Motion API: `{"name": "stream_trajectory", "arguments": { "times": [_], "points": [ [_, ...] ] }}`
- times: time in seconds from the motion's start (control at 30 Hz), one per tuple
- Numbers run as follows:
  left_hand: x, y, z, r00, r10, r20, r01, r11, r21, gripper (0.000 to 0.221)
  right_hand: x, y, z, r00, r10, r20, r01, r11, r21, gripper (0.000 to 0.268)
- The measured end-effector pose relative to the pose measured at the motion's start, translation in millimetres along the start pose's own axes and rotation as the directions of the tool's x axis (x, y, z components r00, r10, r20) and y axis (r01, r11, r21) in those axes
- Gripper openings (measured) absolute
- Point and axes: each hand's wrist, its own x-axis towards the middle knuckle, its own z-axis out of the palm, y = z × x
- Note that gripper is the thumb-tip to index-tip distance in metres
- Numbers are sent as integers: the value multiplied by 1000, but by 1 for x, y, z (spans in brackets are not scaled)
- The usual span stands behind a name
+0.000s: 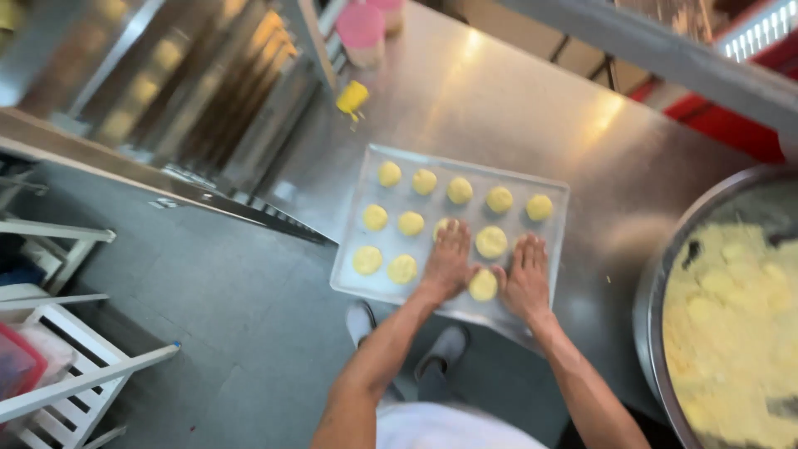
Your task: The person is taking pre-portioned dough balls from a large bowl, arranging them on a metal baking sheet, and flattening them into discs using their hands.
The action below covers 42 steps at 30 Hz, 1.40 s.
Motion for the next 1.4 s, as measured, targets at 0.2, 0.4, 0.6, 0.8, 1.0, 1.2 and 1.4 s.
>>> {"name": "stream_trajectory", "arguments": {
  "times": [0.2,0.4,0.6,0.8,1.0,1.2,1.4],
  "points": [
    [4,0,-18,999,34,-31,-34,999,-3,74,3,0,-5,1000,-29,-2,29,999,36,73],
    [10,-12,-24,1000,5,-11,-4,999,42,70,8,1,-6,999,-49,5,48,998,37,73],
    [-5,-4,-9,997,-21,77,17,998,53,72,-7,7,0,997,-56,51,53,996,66,73],
    [15,-42,-42,990,104,97,-100,994,-49,61,34,54,23,963,52,266,-157,906,393,58],
    [-9,-72,-43,988,-14,155,-3,994,112,74,78,34,24,982,144,-125,-135,988,78,50],
    [-4,-76,-53,988,-7,157,2,1000,31,71,86,22,36,991,120,-53,-125,987,-98,64],
    [-6,-76,-39,998,-65,-14,65,998,25,70,90,48,53,997,33,-70,-35,999,-21,67]
  ]
}}
